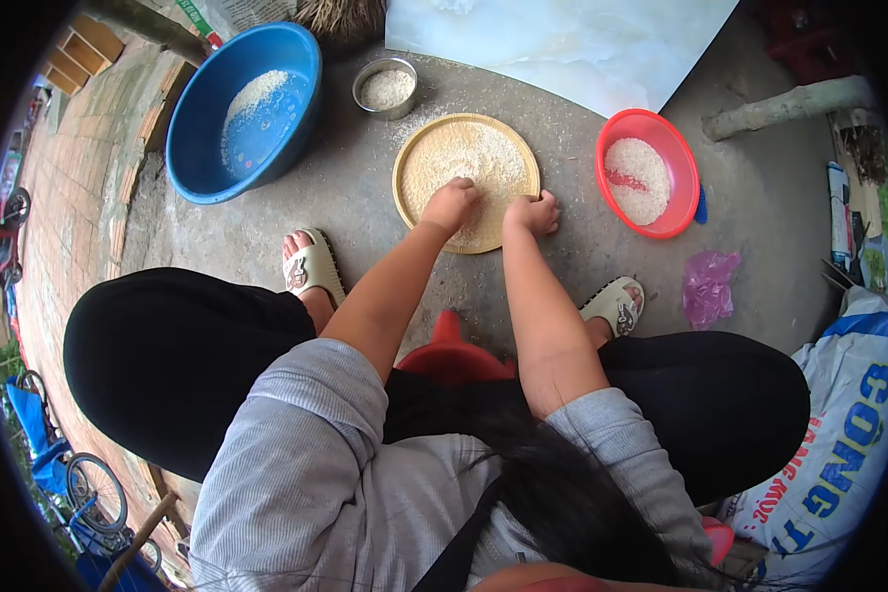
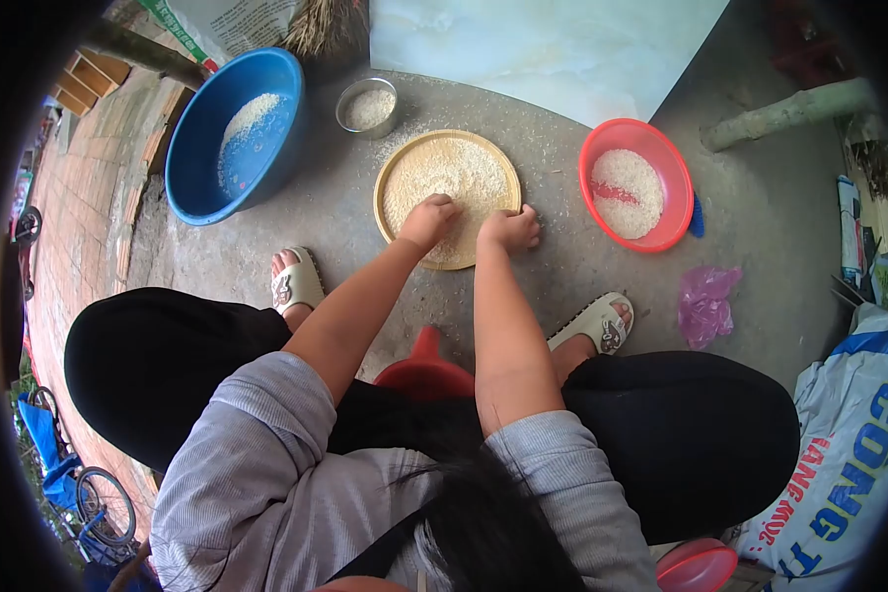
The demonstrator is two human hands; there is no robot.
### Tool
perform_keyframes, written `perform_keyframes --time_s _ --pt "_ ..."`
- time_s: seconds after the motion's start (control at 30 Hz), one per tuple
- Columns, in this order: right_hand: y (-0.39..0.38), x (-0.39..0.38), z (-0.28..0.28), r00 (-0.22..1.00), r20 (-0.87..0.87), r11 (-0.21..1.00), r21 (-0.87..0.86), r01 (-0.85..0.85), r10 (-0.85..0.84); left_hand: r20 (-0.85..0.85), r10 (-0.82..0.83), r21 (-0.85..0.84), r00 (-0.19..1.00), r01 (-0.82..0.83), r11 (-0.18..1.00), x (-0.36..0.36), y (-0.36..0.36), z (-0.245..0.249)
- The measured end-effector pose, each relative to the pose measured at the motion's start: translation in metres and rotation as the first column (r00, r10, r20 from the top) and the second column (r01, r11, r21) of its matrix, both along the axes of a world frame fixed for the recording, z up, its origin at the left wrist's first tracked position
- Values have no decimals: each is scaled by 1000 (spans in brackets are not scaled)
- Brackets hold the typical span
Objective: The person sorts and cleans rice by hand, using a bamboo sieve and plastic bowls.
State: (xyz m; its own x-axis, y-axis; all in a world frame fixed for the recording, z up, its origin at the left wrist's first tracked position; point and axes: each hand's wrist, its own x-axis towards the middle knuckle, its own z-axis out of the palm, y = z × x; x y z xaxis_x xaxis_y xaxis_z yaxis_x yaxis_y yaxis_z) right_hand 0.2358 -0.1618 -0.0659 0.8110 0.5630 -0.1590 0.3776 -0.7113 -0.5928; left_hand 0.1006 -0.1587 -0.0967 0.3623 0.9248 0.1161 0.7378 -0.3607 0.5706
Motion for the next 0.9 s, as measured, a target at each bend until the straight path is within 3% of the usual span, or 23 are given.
perform_keyframes --time_s 0.03,0.07,0.1,0.13,0.17,0.2,0.23,0.27,0.3,0.33,0.37,0.4,0.43,0.47,0.5,0.53,0.6,0.63,0.67,0.7,0.77,0.83,0.9 --pt "-1 -4 6 991 111 997 6 71 -72 48 71 -66 996 -67 996 -4 0 0" --pt "-1 -2 6 992 106 997 10 73 -74 90 136 22 987 -138 990 -8 5 0" --pt "0 1 2 986 168 993 119 -9 -11 86 133 28 987 -135 990 -11 9 9" --pt "2 4 -3 971 237 970 222 -97 42 200 295 -236 934 -247 940 -13 15 21" --pt "6 5 -8 971 236 969 229 -94 38 263 470 -492 843 -301 817 -15 21 32" --pt "11 5 -14 993 14 948 297 -115 116 401 471 -543 785 -210 813 -18 31 28" --pt "16 5 -15 957 -202 922 368 -122 207 433 443 -574 785 -140 807 -18 38 42" --pt "19 4 -16 956 -203 919 373 -124 212 482 403 -596 778 -46 802 -16 45 55" --pt "21 2 -15 770 -594 925 381 16 231 531 364 -611 766 48 790 -13 51 66" --pt "22 -1 -13 433 -870 934 325 145 235 528 364 -608 768 43 792 -10 56 74" --pt "23 -4 -10 428 -872 934 327 146 238 545 250 -596 800 159 787 -6 60 82" --pt "23 -6 -5 195 -962 934 239 265 191 560 134 -583 818 274 765 -2 62 89" --pt "23 -8 0 -53 -987 925 124 359 153 556 132 -584 820 273 764 1 61 95" --pt "24 -10 5 -121 -985 916 65 396 122 380 -33 -473 924 225 852 3 61 101" --pt "28 -10 1 -122 -985 915 67 397 125 159 -165 -339 973 211 917 5 61 105" --pt "31 -8 -8 -159 -976 919 78 386 150 114 -151 -190 982 170 967 2 60 98" --pt "35 -3 -23 -196 -965 923 92 374 176 107 -79 -136 991 93 986 -6 56 86" --pt "36 0 -28 -114 -979 923 118 366 170 104 -6 -82 995 15 997 -10 53 82" --pt "37 4 -32 -31 -986 923 142 356 164 63 -21 -28 998 23 999 -14 46 76" --pt "36 6 -31 -32 -986 924 143 356 164 -3 -33 -18 999 32 999 -16 37 68" --pt "32 10 -27 98 -994 906 86 414 50 -73 -32 39 997 35 999 -15 15 46" --pt "29 12 -33 126 -991 897 95 432 44 -72 -139 -24 988 137 990 -16 -5 18" --pt "28 12 -34 183 -981 883 33 469 -60 14 -118 37 993 117 992 -16 -14 1"
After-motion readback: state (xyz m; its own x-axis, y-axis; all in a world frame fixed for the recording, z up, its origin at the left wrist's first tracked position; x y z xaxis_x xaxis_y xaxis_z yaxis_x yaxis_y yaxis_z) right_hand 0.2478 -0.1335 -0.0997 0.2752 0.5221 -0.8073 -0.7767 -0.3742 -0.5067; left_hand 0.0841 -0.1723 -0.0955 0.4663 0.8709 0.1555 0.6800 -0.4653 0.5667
